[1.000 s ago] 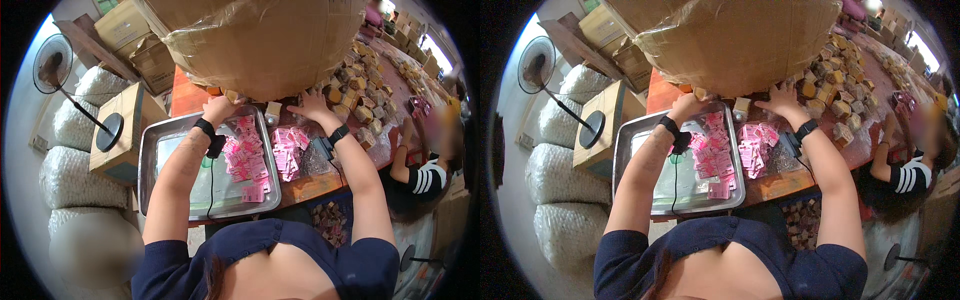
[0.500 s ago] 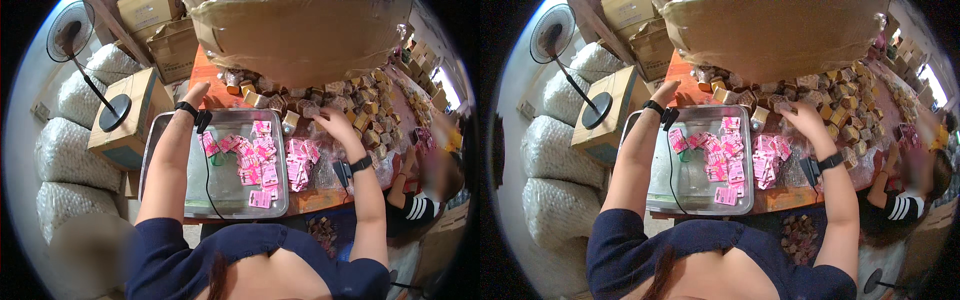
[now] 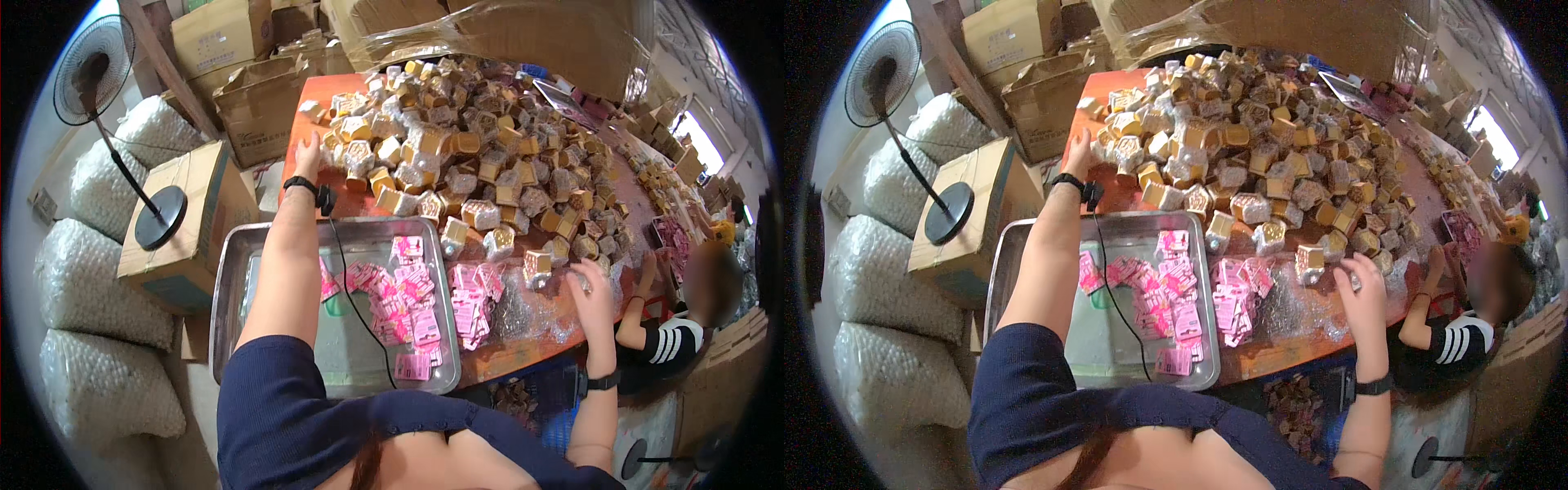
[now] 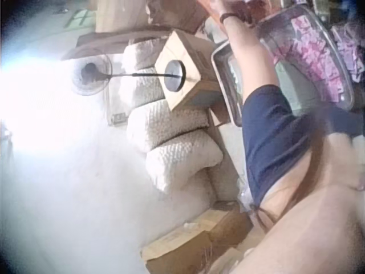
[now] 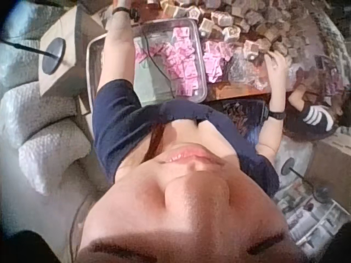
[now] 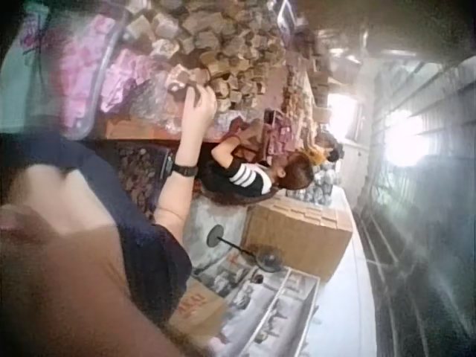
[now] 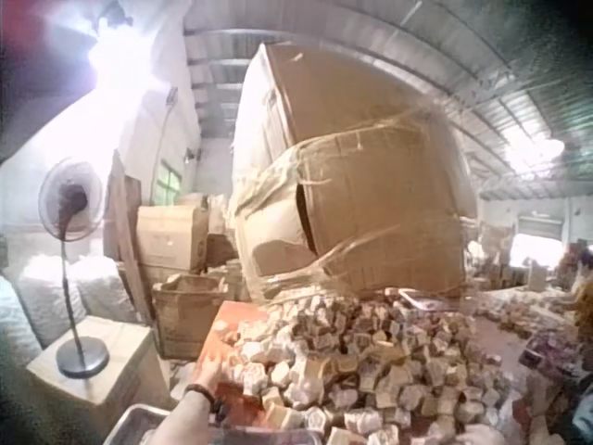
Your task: The person is packaging small decorated rectangular objects by placing them into clear plastic bags and then into pink paper sleeves.
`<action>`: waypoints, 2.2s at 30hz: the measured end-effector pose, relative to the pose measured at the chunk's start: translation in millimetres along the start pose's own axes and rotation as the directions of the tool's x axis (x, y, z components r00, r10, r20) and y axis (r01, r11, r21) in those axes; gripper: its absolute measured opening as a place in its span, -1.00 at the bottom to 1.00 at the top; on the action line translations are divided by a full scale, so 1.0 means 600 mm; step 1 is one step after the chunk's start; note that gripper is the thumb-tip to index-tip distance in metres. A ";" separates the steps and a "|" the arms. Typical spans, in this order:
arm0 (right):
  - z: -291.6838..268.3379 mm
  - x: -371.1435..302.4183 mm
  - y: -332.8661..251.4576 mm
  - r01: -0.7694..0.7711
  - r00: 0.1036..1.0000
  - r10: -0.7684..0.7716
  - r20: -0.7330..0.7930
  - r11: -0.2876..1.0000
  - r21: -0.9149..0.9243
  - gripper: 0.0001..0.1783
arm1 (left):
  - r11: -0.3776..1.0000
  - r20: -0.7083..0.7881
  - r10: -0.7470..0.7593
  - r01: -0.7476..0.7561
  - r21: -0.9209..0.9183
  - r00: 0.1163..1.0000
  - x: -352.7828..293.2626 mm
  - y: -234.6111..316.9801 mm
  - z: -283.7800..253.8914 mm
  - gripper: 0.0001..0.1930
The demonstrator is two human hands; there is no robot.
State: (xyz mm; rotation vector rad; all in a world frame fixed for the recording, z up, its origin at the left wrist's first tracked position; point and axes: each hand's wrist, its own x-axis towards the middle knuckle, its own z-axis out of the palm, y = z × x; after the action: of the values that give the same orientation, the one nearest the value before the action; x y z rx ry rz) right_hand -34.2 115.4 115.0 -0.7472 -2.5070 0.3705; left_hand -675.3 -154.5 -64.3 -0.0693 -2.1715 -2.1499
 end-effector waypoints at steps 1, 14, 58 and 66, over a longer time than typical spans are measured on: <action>0.003 -0.001 -0.008 0.051 0.999 -0.051 0.005 0.997 0.049 -0.65 | 0.992 0.004 -0.001 0.000 0.123 1.000 0.043 -0.009 -0.085 -0.11; -0.002 -0.044 0.033 -0.102 0.995 0.099 0.024 0.989 0.106 -0.75 | 0.800 0.240 0.087 -0.212 0.562 0.967 -0.029 0.043 -0.051 -0.08; 0.169 -0.106 -0.028 0.222 0.975 -0.222 0.020 0.974 -0.047 -0.91 | 0.469 0.996 -0.013 -0.879 0.084 0.088 -0.691 0.322 0.060 -0.77; 0.133 -0.081 -0.036 0.185 0.982 -0.183 -0.050 0.981 0.052 -0.90 | 0.729 0.928 0.298 -0.681 -0.069 0.224 -0.679 0.358 0.058 -0.73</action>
State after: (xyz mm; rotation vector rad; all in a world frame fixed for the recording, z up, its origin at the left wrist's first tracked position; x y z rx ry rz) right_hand -50.6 61.0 37.9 -0.4910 -2.4874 0.3535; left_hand -250.8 -106.0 111.9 -2.0817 -2.3182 -1.2970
